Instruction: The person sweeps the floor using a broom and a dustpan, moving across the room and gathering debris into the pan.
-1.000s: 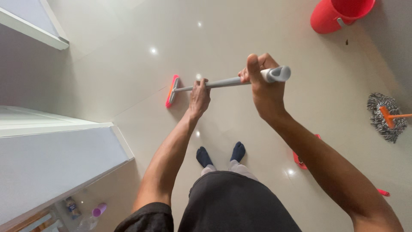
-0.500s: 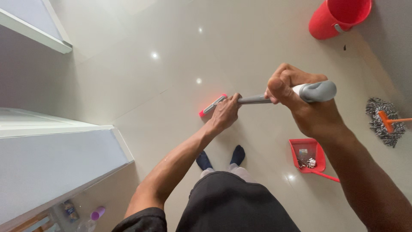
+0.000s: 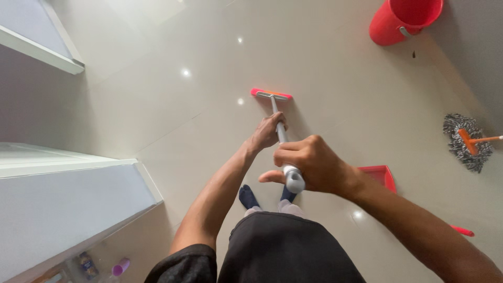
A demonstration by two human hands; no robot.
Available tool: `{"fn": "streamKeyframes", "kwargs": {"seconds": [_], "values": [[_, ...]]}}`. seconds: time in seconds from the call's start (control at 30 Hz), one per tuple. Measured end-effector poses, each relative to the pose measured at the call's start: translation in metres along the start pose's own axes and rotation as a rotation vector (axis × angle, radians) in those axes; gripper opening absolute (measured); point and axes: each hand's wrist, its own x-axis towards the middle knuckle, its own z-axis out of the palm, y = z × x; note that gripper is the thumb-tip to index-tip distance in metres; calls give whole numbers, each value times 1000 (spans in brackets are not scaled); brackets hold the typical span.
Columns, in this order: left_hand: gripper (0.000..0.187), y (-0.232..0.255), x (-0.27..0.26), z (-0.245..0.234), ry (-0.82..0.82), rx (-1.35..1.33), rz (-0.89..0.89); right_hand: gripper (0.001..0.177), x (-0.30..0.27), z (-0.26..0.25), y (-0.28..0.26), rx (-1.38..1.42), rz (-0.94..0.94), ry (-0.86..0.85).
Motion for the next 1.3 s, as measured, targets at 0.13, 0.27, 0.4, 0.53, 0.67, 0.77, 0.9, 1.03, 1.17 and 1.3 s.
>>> {"fn": "streamKeyframes", "kwargs": {"seconds": [0.13, 0.27, 0.4, 0.53, 0.67, 0.77, 0.9, 1.03, 1.17, 1.3], "values": [[16, 10, -11, -14, -184, 86, -135, 42, 3, 13, -18, 57, 155, 87], [19, 31, -30, -27, -259, 167, -108, 37, 7, -5, -43, 88, 172, 144], [20, 54, -45, -36, -306, 114, 15, 37, 12, -24, -62, 120, 199, 88], [25, 78, -43, -52, -141, 99, 95, 25, 7, -57, -50, 115, 349, 153], [18, 78, -24, -59, -138, 226, -130, 25, 11, -64, 7, 806, 224, 418], [23, 51, -22, -51, 24, 287, -119, 39, 4, -40, 53, 964, 136, 487], [17, 1, -38, -29, 147, 299, -167, 49, -13, 0, 104, 1082, 116, 604], [14, -11, -52, -9, 118, 267, -128, 48, -30, 5, 112, 1162, 222, 628], [18, 19, -50, 8, 72, 195, -130, 43, -34, -13, 80, 1047, 257, 527], [19, 56, -40, 19, 71, 118, -48, 40, -29, -39, 40, 897, 292, 553]]}}
